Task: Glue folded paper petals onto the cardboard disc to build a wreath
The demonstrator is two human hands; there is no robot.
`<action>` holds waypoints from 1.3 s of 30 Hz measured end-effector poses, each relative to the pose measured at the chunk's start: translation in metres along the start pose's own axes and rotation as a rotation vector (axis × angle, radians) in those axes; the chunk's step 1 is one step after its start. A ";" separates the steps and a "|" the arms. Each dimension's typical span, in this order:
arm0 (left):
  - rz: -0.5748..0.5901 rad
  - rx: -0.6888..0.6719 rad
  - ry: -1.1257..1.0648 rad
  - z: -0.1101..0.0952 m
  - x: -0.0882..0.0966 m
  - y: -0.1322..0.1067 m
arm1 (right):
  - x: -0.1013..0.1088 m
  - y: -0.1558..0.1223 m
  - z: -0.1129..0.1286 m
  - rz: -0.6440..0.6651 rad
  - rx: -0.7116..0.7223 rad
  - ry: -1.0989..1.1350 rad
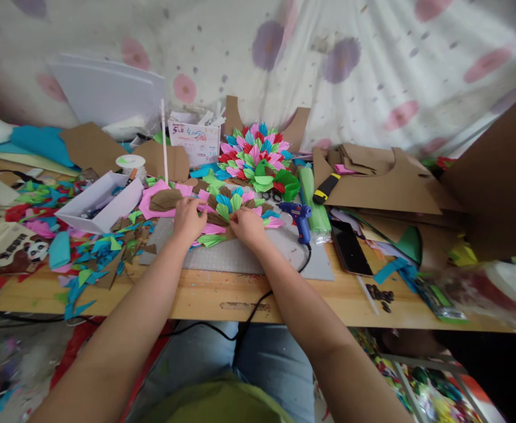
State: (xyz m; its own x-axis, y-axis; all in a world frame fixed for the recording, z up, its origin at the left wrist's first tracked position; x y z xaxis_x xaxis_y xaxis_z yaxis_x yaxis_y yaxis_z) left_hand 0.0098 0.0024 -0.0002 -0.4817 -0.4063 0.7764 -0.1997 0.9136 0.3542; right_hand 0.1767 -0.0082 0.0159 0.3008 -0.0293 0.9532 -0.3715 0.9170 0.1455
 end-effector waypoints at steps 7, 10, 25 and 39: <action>-0.027 -0.016 0.001 -0.001 0.001 0.000 | 0.001 0.000 -0.002 0.032 -0.016 0.006; -0.044 -0.026 -0.013 0.000 0.001 -0.001 | 0.001 0.000 0.000 0.040 -0.017 -0.014; -0.018 -0.022 -0.029 0.001 0.000 -0.001 | -0.005 0.003 0.000 0.009 0.026 -0.057; -0.163 0.032 -0.107 0.008 0.014 0.005 | 0.001 0.000 0.001 -0.014 -0.020 -0.003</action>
State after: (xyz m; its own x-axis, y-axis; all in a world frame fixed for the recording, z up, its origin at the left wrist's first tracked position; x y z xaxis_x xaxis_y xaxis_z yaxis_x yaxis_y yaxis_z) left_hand -0.0049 0.0015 0.0086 -0.5282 -0.5467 0.6497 -0.3092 0.8364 0.4525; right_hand 0.1761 -0.0081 0.0170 0.3030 -0.0436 0.9520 -0.3500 0.9241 0.1537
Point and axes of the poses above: each hand's wrist, its own y-axis towards the middle knuckle, its own x-axis out of the back of the hand, z = x × y, the point moved 3 cm from there along y, towards the middle knuckle, and after that the axes turned 7 degrees about x, right-handed, at the moved point
